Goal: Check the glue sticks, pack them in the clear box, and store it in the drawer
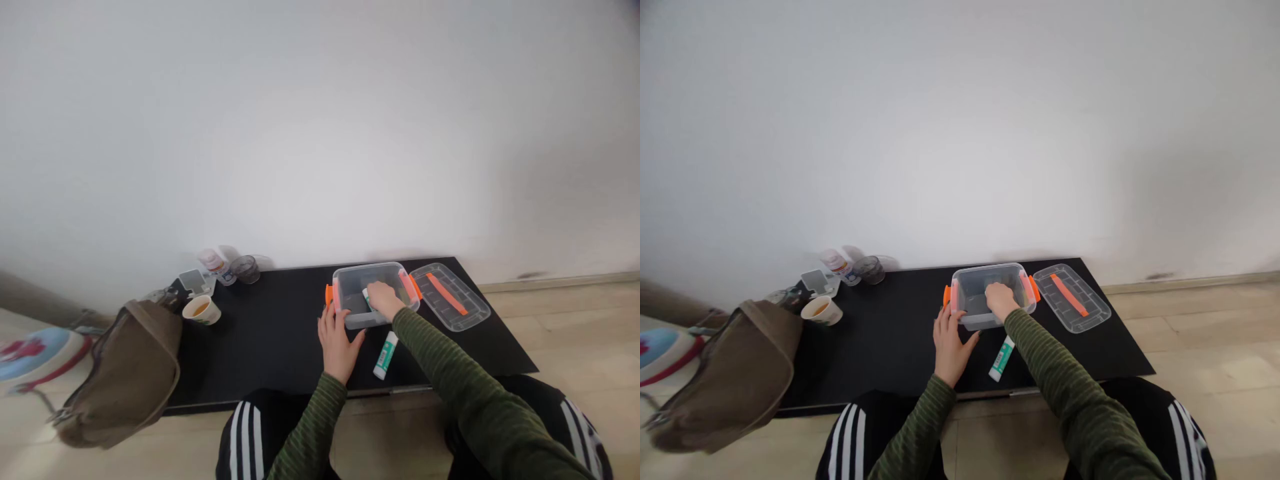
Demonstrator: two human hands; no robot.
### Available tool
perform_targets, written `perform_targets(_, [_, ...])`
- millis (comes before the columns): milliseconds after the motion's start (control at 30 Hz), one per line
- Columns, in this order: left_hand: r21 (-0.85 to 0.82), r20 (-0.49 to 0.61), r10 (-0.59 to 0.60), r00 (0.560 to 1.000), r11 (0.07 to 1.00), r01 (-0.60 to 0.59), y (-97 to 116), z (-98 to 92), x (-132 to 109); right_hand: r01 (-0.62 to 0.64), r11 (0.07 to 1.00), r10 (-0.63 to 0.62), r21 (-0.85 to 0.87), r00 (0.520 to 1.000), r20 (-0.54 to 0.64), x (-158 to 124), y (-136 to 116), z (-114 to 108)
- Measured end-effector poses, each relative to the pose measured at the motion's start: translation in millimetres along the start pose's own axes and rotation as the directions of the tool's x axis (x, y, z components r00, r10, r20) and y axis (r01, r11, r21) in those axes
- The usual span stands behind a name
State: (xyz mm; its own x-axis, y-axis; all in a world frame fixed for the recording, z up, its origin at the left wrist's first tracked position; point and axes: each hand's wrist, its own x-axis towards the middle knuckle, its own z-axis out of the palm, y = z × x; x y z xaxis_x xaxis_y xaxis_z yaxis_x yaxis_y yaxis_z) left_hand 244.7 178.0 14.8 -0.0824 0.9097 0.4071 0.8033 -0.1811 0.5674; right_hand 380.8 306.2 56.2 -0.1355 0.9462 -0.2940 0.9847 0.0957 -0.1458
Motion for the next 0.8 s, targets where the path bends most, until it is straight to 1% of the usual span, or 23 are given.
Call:
perform_targets(133, [0.022, 0.003, -0.004, 1.000, 1.000, 0.004, 1.1, 0.7, -0.9, 0.004, 1.000, -0.002, 0.015, 0.990, -0.142, -15.8, 2.3, -9.9])
perform_targets(233, [0.034, 0.004, -0.007, 1.000, 0.999, 0.007, 0.7, 2.2, -1.4, 0.001, 0.998, 0.015, 0.062, 0.966, -0.259, -30.0, 6.1, -17.6])
perform_targets(300, [0.036, 0.001, -0.005, 1.000, 0.999, 0.005, 0.3, 2.9, -1.6, 0.057, 0.988, 0.001, 0.143, 0.926, -0.378, -42.9, 11.5, -18.0])
perform_targets(367, [0.039, -0.006, -0.001, 1.000, 0.999, 0.001, 0.0, 3.3, -1.8, 0.162, 0.958, -0.019, 0.237, 0.860, -0.511, -60.8, 18.7, -10.3])
perform_targets(433, [0.044, -0.013, 0.003, 1.000, 0.999, -0.003, -0.3, 3.6, -2.1, 0.254, 0.913, -0.014, 0.319, 0.801, -0.599, -83.0, 26.3, 7.3])
perform_targets(467, [0.045, -0.014, 0.004, 1.000, 0.999, -0.004, -0.5, 3.7, -2.3, 0.281, 0.890, -0.001, 0.358, 0.789, -0.615, -94.5, 29.7, 19.3])
perform_targets(500, [0.046, -0.014, 0.004, 1.000, 0.999, -0.004, -0.7, 3.9, -2.4, 0.291, 0.871, 0.016, 0.397, 0.790, -0.613, -105.4, 32.6, 32.8])
perform_targets(533, [0.045, -0.010, 0.005, 1.000, 0.999, -0.004, -1.0, 4.0, -2.5, 0.283, 0.858, 0.029, 0.428, 0.806, -0.591, -115.1, 35.0, 47.0])
perform_targets(600, [0.043, -0.003, 0.002, 1.000, 0.999, -0.002, -1.5, 4.2, -2.6, 0.215, 0.860, 0.051, 0.462, 0.866, -0.498, -129.2, 37.7, 74.2])
perform_targets(667, [0.039, 0.003, 0.001, 1.000, 0.999, -0.001, -2.0, 4.0, -2.6, 0.096, 0.889, 0.080, 0.448, 0.930, -0.359, -135.5, 37.6, 95.5])
perform_targets(733, [0.034, 0.004, 0.004, 1.000, 0.999, -0.004, -2.4, 3.7, -2.5, -0.030, 0.917, 0.125, 0.398, 0.968, -0.216, -136.0, 35.0, 108.3])
perform_targets(800, [0.029, 0.003, 0.007, 1.000, 1.000, -0.007, -2.9, 3.4, -2.4, -0.120, 0.932, 0.166, 0.342, 0.980, -0.110, -133.6, 31.0, 113.0])
